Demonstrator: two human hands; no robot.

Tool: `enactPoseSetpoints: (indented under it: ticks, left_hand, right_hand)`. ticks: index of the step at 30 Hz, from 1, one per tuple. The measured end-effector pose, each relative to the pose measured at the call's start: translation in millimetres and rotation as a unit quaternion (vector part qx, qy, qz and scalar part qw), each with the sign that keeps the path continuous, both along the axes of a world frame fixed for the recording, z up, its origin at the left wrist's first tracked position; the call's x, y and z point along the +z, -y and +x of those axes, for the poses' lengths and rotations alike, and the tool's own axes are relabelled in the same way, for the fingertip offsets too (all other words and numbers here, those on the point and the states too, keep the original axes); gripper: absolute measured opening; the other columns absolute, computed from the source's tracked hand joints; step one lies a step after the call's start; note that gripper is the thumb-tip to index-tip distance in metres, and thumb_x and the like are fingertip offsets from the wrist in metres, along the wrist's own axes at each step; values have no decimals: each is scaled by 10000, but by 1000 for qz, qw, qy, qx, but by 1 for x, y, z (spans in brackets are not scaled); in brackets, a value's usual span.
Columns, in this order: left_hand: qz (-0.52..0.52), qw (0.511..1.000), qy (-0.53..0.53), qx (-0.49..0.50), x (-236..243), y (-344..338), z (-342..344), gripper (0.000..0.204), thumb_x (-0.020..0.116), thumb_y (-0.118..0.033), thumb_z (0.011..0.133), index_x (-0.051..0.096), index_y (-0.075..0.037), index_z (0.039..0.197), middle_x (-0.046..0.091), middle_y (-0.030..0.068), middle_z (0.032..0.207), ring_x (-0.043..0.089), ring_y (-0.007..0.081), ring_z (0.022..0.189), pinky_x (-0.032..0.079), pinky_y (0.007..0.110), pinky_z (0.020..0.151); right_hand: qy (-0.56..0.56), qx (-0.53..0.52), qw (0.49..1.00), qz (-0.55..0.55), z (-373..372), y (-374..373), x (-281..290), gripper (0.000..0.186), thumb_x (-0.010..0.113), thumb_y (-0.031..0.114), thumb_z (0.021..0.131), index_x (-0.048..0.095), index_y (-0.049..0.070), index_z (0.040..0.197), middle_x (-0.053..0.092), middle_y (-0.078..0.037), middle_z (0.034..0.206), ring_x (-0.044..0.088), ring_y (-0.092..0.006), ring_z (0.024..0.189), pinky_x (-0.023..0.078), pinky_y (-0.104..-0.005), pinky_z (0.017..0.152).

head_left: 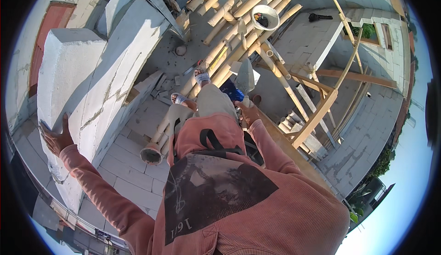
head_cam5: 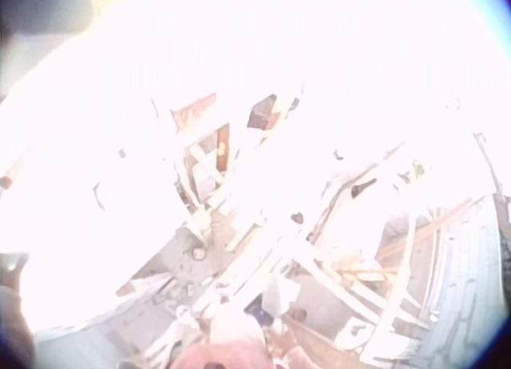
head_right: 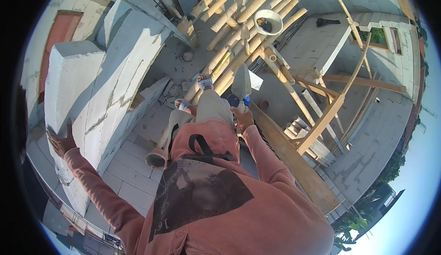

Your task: The person scoops mortar from a bucket using a trowel, spreads it onto a block wall, positions a block piece, and taps and chips it into place with a hammer.

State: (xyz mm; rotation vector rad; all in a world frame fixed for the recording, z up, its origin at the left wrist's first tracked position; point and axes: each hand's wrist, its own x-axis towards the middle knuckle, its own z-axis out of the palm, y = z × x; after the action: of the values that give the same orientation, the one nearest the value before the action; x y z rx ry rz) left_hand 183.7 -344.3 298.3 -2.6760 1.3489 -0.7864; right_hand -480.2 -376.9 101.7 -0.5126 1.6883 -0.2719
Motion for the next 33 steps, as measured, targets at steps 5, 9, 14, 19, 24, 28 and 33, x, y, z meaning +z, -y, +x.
enactPoseSetpoints:
  ticks: [5, 9, 14, 19, 24, 28, 33]
  left_hand:
    - [31, 999, 24, -24, 4, 1, 10, 1076, 748, -664, 738, 357, 12, 1479, 429, 239, 1479, 400, 383, 1384, 336, 481, 1147]
    - [22, 1000, 3, -13, 18, -5, 4, 1084, 753, -658, 735, 346, 12, 1483, 425, 242, 1481, 389, 395, 1388, 335, 491, 1142]
    - [-3, 1000, -18, 5, 0, 7, -20, 1080, 768, -650, 721, 321, -80, 1521, 383, 177, 1541, 352, 380, 1419, 282, 488, 1163]
    - [0, 999, -20, 45, 9, 5, -36, 1084, 769, -644, 719, 299, -102, 1532, 364, 130, 1562, 301, 344, 1454, 256, 481, 1177]
    - [-30, 999, -26, 22, 15, -10, -41, 1034, 756, -601, 755, 299, -90, 1529, 363, 176, 1549, 324, 368, 1435, 252, 483, 1174]
    - [-125, 991, -40, -22, 21, -53, -61, 810, 752, -434, 846, 391, -62, 1469, 445, 203, 1477, 396, 380, 1392, 333, 455, 1138]
    - [-350, 910, -174, 137, -39, -186, -138, 561, 651, -302, 953, 467, -6, 1392, 520, 241, 1379, 492, 388, 1304, 403, 450, 1081]
  right_hand:
    - [-44, -301, 950, 76, -39, -10, 7, 238, 738, 187, 827, 518, 130, 896, 472, -5, 616, 474, -131, 424, 378, -313, 371]
    - [-48, -302, 948, 91, -44, -12, -2, 231, 725, 178, 835, 511, 139, 912, 470, -8, 609, 474, -141, 409, 383, -321, 357]
    - [-3, -166, 984, 58, -31, 12, -6, 262, 757, 256, 839, 558, 118, 938, 518, -13, 644, 478, -129, 400, 405, -301, 337]
    - [-16, 115, 993, 9, -24, 53, -28, 345, 772, 325, 833, 575, 119, 1028, 529, -7, 640, 492, -132, 411, 408, -304, 341]
    - [24, 403, 914, -35, 6, 108, -30, 342, 722, 369, 891, 597, 108, 1073, 560, -5, 663, 503, -124, 420, 418, -276, 372]
    - [68, 555, 818, -133, 43, 130, -43, 368, 676, 282, 935, 606, 66, 1225, 619, -20, 726, 548, -112, 535, 461, -283, 504]
    - [11, 738, 657, -153, 127, 120, -41, 585, 645, 364, 922, 529, -29, 1339, 639, -237, 1220, 625, -378, 1120, 486, -429, 949]
